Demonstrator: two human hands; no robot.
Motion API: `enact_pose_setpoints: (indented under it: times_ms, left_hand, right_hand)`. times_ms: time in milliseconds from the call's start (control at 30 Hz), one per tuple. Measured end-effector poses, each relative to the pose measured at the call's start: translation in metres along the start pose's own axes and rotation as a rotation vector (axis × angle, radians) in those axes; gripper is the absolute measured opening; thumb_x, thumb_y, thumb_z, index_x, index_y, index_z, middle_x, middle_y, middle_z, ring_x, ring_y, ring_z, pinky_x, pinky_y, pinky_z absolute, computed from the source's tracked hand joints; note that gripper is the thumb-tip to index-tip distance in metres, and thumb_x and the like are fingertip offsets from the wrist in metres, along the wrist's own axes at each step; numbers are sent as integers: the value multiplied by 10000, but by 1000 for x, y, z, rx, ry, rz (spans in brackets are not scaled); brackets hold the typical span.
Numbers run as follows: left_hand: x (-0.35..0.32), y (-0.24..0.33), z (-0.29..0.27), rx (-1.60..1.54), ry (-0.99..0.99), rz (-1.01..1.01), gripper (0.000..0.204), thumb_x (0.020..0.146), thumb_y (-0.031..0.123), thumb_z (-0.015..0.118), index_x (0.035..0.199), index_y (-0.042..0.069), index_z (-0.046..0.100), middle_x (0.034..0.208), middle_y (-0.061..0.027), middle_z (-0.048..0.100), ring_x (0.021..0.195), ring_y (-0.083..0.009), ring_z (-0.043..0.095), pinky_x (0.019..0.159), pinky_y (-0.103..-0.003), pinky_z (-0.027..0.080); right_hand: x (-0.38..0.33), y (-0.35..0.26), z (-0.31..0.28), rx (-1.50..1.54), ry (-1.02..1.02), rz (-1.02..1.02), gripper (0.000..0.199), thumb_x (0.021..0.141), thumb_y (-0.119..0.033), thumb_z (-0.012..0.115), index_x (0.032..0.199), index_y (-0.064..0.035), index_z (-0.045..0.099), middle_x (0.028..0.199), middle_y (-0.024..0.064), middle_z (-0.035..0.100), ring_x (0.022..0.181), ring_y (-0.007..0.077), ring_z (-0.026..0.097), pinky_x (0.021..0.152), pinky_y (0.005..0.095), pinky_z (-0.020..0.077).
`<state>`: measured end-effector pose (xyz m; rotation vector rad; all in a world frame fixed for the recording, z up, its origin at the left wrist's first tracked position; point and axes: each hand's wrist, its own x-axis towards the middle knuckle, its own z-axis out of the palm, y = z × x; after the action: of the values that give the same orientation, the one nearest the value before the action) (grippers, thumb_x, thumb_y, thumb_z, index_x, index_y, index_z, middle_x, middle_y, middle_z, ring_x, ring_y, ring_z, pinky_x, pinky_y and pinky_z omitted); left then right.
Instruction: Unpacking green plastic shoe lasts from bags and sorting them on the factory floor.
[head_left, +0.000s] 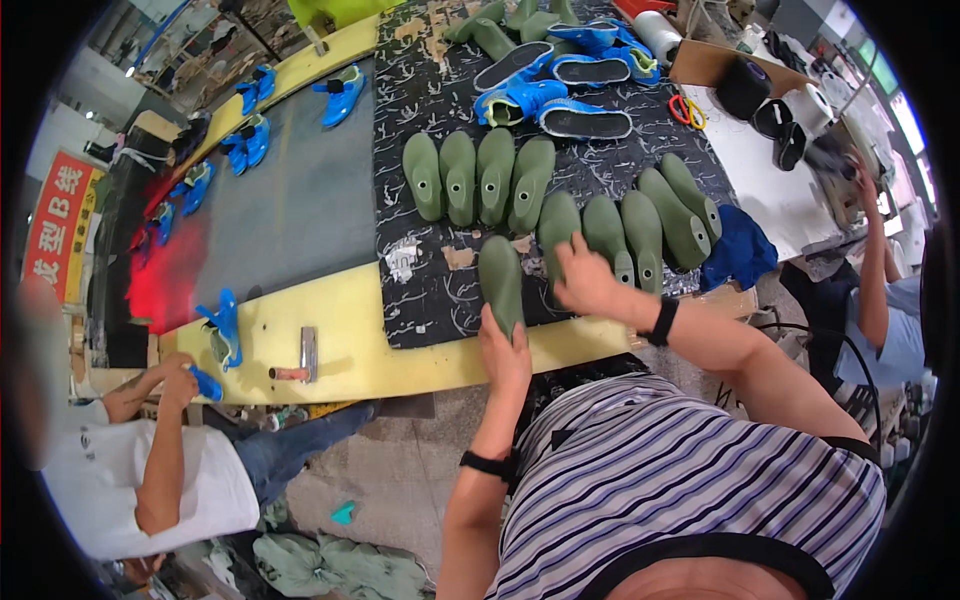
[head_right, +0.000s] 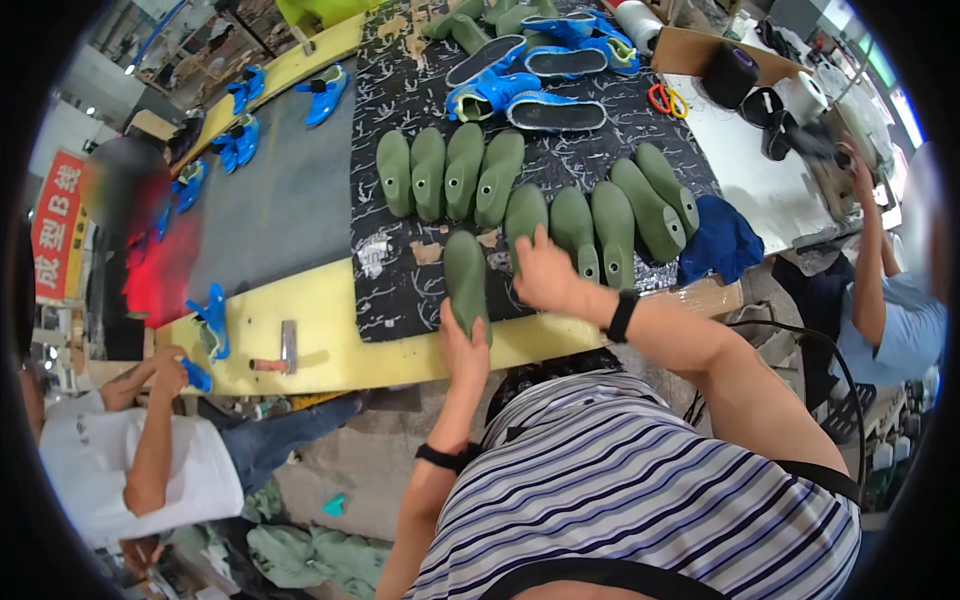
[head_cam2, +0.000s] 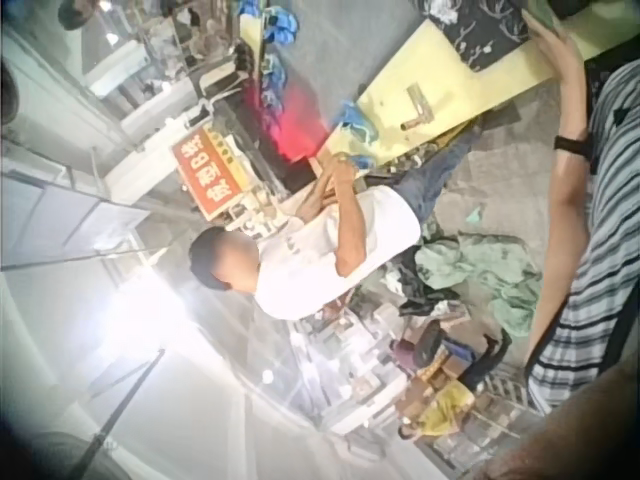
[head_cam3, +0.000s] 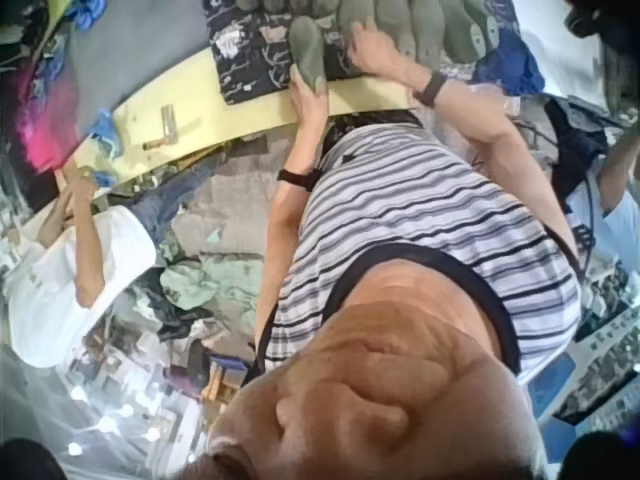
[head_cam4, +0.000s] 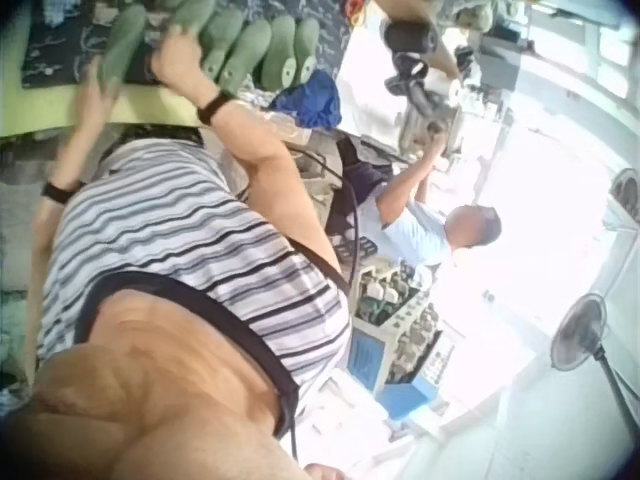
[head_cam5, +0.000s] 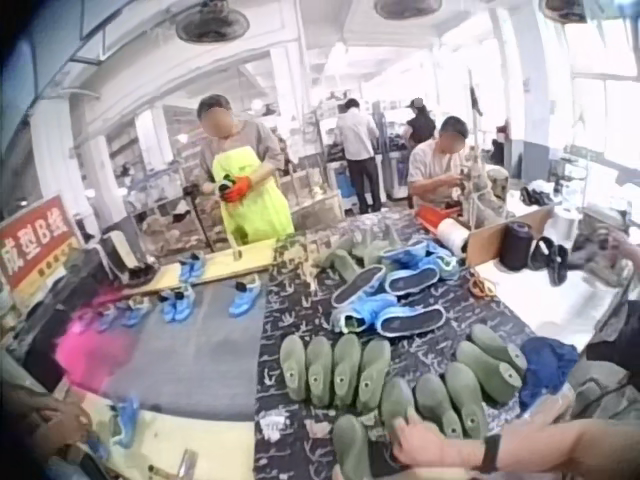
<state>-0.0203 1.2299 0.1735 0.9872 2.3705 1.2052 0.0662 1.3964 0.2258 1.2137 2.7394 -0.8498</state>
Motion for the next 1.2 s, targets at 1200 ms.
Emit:
enact_pose_setpoints:
  times_ms: [1200]
  left_hand:
    - [231,19,-18,603,189,151,629,656,423,725,1164,84,575,1317,-273,339,1220,-397,373,936,-543,349]
  right_hand:
    - [155,-36,-36,-154,-60,-113,783,726,-529,662,1375,-229,342,1366,239,296,1235,562,258,852,690,345]
